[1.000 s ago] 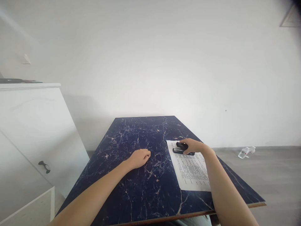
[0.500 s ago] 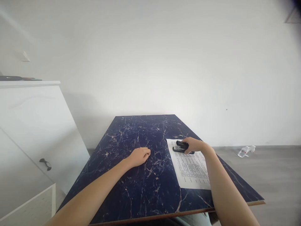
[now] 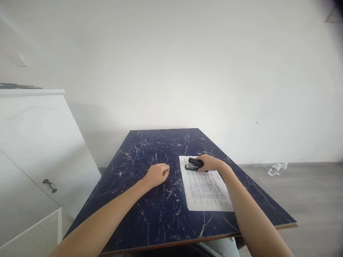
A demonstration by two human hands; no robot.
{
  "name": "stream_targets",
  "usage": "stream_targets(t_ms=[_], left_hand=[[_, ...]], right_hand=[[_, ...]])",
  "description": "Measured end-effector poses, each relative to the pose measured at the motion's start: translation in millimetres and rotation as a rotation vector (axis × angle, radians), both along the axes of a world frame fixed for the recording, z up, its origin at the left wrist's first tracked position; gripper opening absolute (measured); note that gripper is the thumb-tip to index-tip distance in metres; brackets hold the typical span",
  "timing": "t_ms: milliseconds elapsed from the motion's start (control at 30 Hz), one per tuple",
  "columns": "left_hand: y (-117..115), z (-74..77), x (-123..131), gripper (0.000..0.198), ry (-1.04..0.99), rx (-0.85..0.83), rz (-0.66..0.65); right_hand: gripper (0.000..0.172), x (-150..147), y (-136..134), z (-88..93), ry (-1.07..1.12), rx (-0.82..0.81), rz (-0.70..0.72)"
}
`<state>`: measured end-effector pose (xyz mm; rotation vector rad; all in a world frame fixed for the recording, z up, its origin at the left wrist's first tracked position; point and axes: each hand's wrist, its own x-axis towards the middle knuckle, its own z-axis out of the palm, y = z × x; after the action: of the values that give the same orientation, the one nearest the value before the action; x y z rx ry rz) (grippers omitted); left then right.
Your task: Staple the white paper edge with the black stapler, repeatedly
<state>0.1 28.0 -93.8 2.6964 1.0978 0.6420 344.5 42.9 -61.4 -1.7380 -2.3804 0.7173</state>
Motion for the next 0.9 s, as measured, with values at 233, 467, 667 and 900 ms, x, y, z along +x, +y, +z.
stream_targets(t_ms=[233, 467, 667, 900], left_hand=[[-71.3, 7.8, 29.0, 0.023, 0.087, 0.312, -0.196], [-139.0, -33.8, 61.9, 0.016, 0.168, 0.203, -0.841], [-133.6, -88.4, 81.9, 0.026, 0.601, -0.438, -1.179], [-137.4, -57.2, 78.8, 0.016, 0.585, -0.451, -1.163]], right_hand=[[0.036, -61.7, -0.6, -16.1, 0.133, 0.218, -0.007], [0.065, -89.9, -1.0, -26.9, 0.296, 0.220, 0.074], [0.058, -101.3, 2.2, -39.8, 0.427, 0.257, 0.063], [0.067, -130.8, -8.5, -42.9, 0.460, 0.275, 0.120]])
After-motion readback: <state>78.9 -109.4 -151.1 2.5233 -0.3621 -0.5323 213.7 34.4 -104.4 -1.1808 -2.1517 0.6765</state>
